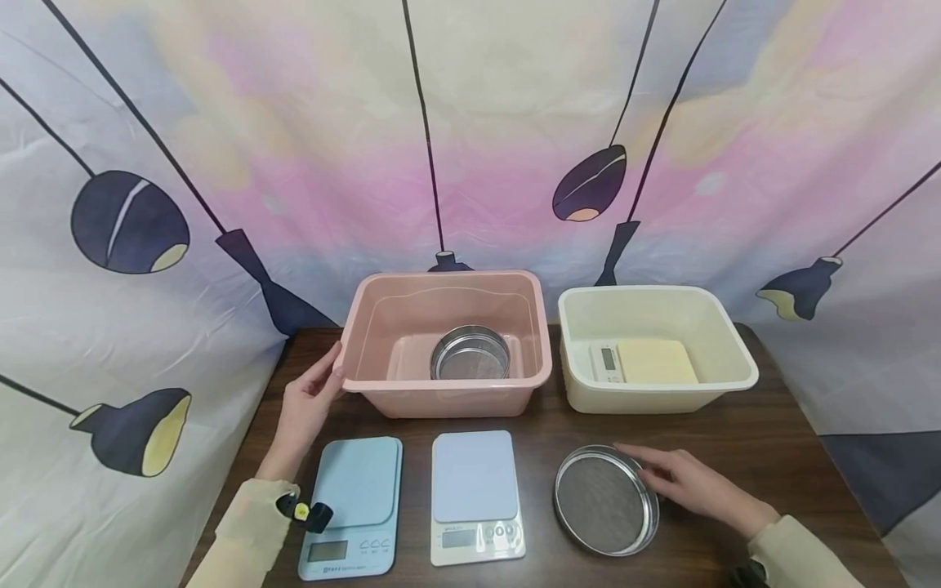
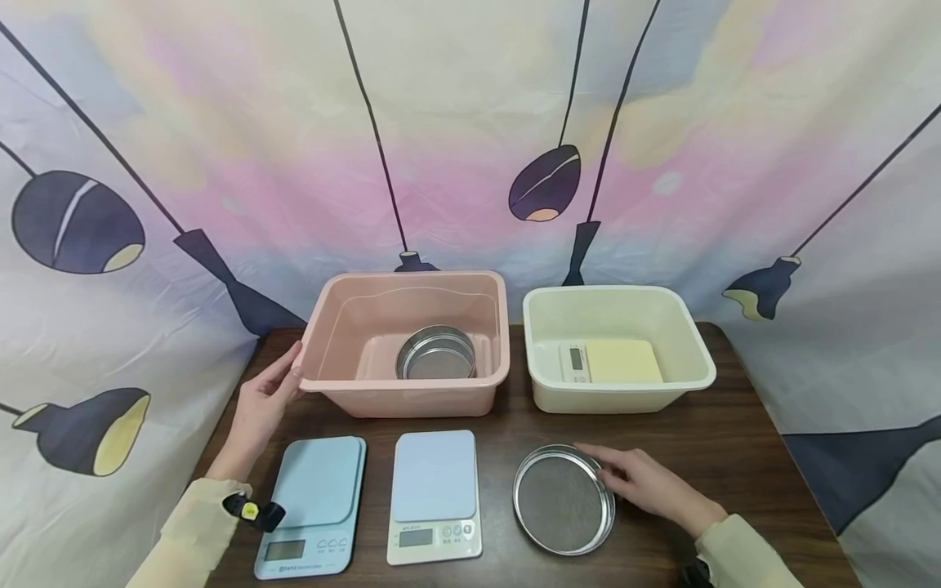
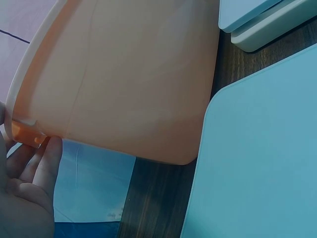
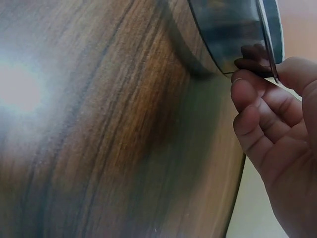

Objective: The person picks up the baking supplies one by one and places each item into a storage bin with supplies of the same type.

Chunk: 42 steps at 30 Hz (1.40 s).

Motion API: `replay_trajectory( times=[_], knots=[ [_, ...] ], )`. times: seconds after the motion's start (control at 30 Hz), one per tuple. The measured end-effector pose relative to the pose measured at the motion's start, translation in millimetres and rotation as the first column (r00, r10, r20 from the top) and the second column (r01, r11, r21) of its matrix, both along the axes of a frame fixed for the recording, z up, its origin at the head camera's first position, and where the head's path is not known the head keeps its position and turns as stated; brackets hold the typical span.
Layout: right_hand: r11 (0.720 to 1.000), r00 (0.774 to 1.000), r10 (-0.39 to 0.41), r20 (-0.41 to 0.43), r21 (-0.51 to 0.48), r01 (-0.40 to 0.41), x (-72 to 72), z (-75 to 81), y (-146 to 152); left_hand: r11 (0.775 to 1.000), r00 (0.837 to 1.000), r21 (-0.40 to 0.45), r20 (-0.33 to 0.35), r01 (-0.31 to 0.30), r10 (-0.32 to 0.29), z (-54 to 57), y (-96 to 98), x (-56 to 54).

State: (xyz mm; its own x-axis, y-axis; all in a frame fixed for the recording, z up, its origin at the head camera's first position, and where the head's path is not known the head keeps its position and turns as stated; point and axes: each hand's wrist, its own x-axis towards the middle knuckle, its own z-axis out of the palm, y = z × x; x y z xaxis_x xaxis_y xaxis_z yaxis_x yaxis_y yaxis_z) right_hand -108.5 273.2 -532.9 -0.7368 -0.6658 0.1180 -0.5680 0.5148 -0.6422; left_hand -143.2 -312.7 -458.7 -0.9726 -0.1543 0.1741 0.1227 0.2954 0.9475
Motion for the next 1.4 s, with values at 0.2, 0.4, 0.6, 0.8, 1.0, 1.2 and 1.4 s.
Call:
replay_trajectory(
  times=[0.2,0.4,0.6,0.8,1.0,1.2,1.4],
  knots=[
    [1.0,0.997,-0.024,-0.067,0.018,0.026,-0.3,4.9,0,1.0,1.0,-0.004,0.013,0.008,-0.008,0.6,-0.6,0.1],
    [0.999,0.998,-0.037,-0.049,0.03,0.039,-1.9,12.4,0,1.0,1.0,0.002,0.018,0.013,-0.013,0.6,-0.9,0.3],
    [0.999,0.994,-0.023,-0.107,0.025,0.026,-3.6,21.0,0,1.0,1.0,0.013,0.017,0.012,-0.013,0.9,-0.4,0.1],
    [0.999,0.99,-0.027,-0.139,0.036,0.033,-6.0,32.4,-1,1.0,1.0,0.016,0.008,0.017,-0.017,1.0,-0.3,0.1],
    [0.999,0.991,-0.014,-0.136,0.031,0.018,-8.3,45.8,-5,1.0,1.0,0.0,0.002,0.018,-0.018,0.3,-0.6,0.4],
    [0.999,0.981,-0.009,-0.193,0.031,0.015,-11.0,56.5,-7,1.0,1.0,-0.003,0.009,0.014,-0.014,-0.2,-1.4,-0.9],
    [1.0,0.972,-0.009,-0.236,0.004,0.01,-14.7,66.3,-9,1.0,1.0,-0.005,0.01,0.015,-0.015,-0.2,-1.5,-0.8]
  ],
)
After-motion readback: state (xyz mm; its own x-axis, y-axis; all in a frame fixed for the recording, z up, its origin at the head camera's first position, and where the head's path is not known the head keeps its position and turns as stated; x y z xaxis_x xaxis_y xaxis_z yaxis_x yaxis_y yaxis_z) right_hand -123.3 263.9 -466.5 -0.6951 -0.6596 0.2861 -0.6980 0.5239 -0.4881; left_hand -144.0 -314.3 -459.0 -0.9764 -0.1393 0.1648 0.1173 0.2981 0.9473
